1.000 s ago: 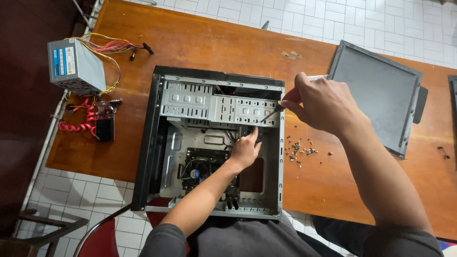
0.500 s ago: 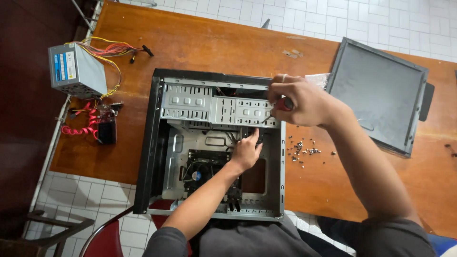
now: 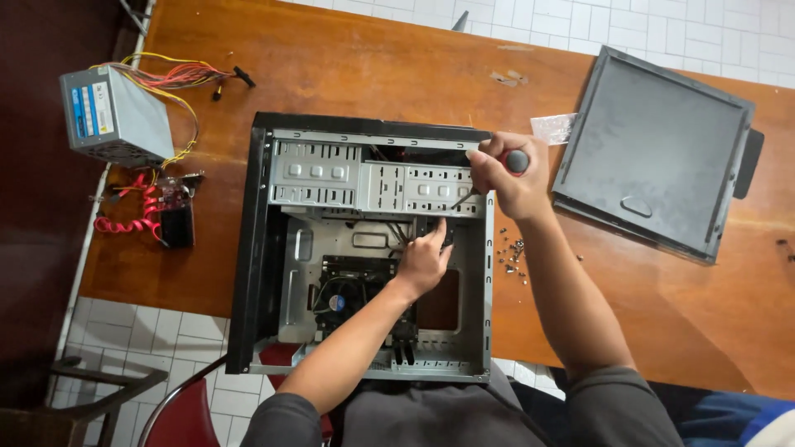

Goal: Installing a hard drive into a computer case by positioning it and securing it with screws using a screwdriver.

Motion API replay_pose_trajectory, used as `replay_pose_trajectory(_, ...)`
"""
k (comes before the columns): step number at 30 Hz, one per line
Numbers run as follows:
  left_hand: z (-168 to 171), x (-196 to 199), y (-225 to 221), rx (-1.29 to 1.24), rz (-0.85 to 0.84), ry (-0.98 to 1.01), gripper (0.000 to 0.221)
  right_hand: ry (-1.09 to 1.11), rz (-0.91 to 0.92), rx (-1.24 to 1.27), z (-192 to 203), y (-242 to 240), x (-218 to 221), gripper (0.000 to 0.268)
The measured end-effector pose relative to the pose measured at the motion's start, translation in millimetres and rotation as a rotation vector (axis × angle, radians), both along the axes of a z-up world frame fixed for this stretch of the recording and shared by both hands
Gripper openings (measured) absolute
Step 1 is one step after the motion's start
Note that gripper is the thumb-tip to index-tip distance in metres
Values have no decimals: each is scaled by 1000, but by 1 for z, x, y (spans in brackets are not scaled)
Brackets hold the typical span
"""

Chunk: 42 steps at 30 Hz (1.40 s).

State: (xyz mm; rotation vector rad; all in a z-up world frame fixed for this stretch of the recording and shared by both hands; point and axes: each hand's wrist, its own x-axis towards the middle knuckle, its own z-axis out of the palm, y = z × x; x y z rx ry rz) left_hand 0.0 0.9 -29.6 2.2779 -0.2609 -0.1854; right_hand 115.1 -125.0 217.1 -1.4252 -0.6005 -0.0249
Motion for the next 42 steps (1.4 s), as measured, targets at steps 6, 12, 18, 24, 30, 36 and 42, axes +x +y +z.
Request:
replay_pose_trajectory(6,1,-1,1,-3,-7,0,62,-101,-158,-131,12,-1,-10,52)
replay_pose_trajectory(12,-6,3,0,-26,-5,-2,63,-42,254,-188,28,-21,4,40)
replay_pose_trajectory(18,-2,2,-2,-14,-4,-5,63,-84,619,-248,47,-12,28,23)
replay_pose_trajectory(24,3,2,-2,-6,0,0,61,40,857,41,19,7,38,35)
replay_pose_trajectory(30,-2,-1,-1,-23,-1,11,61,99,679,191,-3,6,33,37)
replay_pose_trajectory(36,4,1,0,-34,-7,1,62,37,509,180,-5,9,22,41)
replay_pose_trajectory(42,7,0,0,-45,0,-6,61,-8,337,151,1,10,13,46)
